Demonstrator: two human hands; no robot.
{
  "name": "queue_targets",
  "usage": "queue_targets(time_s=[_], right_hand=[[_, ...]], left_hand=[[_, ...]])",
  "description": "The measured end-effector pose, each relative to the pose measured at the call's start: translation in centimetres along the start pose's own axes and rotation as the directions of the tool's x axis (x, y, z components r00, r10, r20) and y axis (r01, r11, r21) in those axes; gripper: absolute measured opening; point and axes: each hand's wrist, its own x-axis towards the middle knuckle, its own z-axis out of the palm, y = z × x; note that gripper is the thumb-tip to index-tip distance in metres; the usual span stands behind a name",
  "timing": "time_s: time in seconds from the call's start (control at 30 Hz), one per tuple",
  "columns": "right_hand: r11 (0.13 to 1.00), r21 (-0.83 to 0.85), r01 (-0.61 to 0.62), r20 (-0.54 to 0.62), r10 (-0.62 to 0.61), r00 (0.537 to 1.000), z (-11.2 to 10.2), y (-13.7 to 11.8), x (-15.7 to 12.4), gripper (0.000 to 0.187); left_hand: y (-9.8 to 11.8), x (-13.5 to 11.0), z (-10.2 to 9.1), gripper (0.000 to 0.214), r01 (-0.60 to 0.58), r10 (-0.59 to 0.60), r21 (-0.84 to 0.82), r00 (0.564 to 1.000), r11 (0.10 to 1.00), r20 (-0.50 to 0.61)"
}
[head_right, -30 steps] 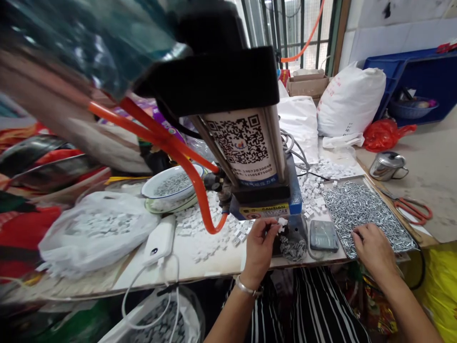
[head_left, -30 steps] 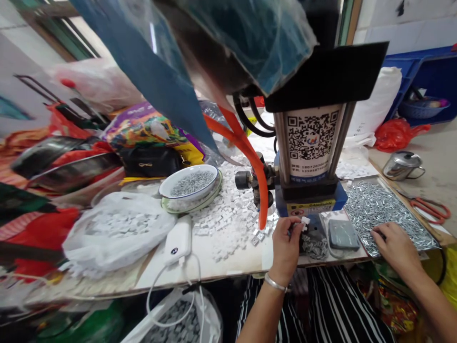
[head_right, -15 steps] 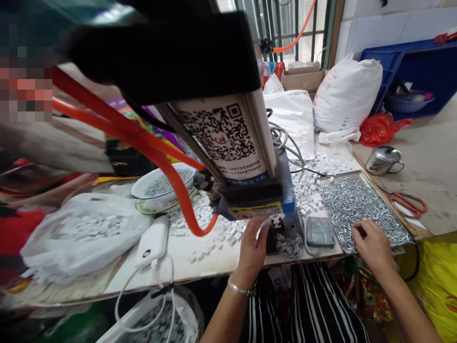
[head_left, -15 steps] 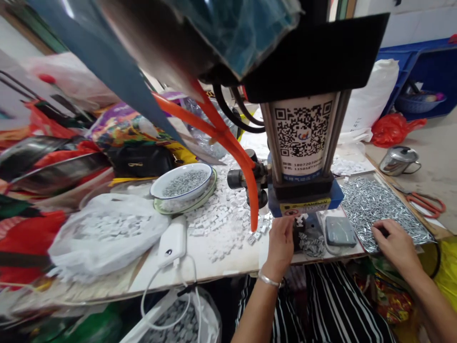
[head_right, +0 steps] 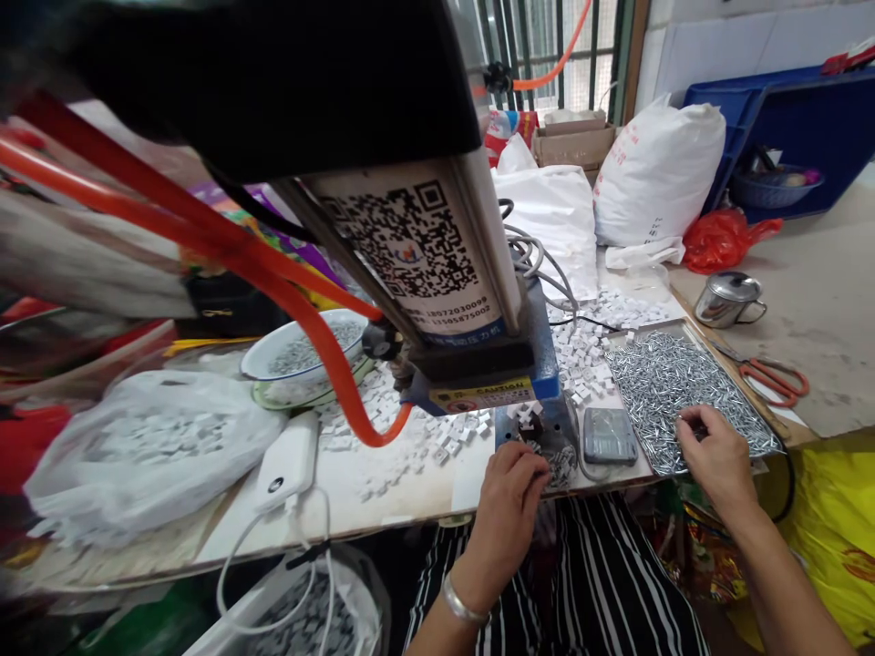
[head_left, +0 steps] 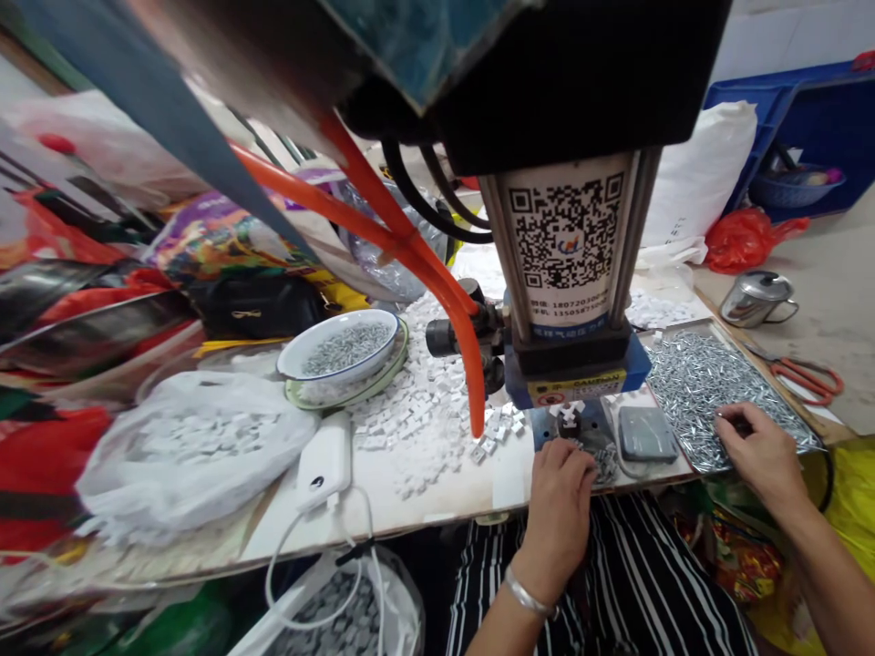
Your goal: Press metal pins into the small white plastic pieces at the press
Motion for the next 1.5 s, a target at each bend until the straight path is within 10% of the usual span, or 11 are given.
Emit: queue_targets(time_s=[0.3,0.73,1.07,1.3,1.5], right_hand=[[0.997,0.063,0.053,-0.052,-0.05,0.997,-0.3,0.4,0.3,0.035],[0.964,0.247,-0.101,0.083,0.083,0.993,0.0,0.0,-1.4,0.04],[0.844,0.488,-0.224,0.298,0.08,0.951,0.4,-6.7,-4.5,0.034],[0.716,0.617,-0.326,0.502,-0.039,0.864,0.6,-12.0,-7.1,0.027],[0.72,0.67,-0.178,0.453,-0.207,0.867,2.0,-15.0,-8.0,0.024]], left_hand=[[-0.3,-0.1,0.0,0.012,0.293,-0.308,-0.316,0.951,0.902,0.002],[-0.5,-1.7,0.2,0.017,0.006,-0.021,-0.141,0.994,0.99,-0.105],[-1.0,-1.4,0.8,0.018,0.1,-0.112,-0.181,0.992,0.978,-0.057],[0.5,-1.2,0.1,0.004,0.35,-0.408,-0.579,0.912,0.736,0.033],[1.9,-1.0,-0.2,0.011,0.346,-0.431,-0.772,0.896,0.533,0.104]])
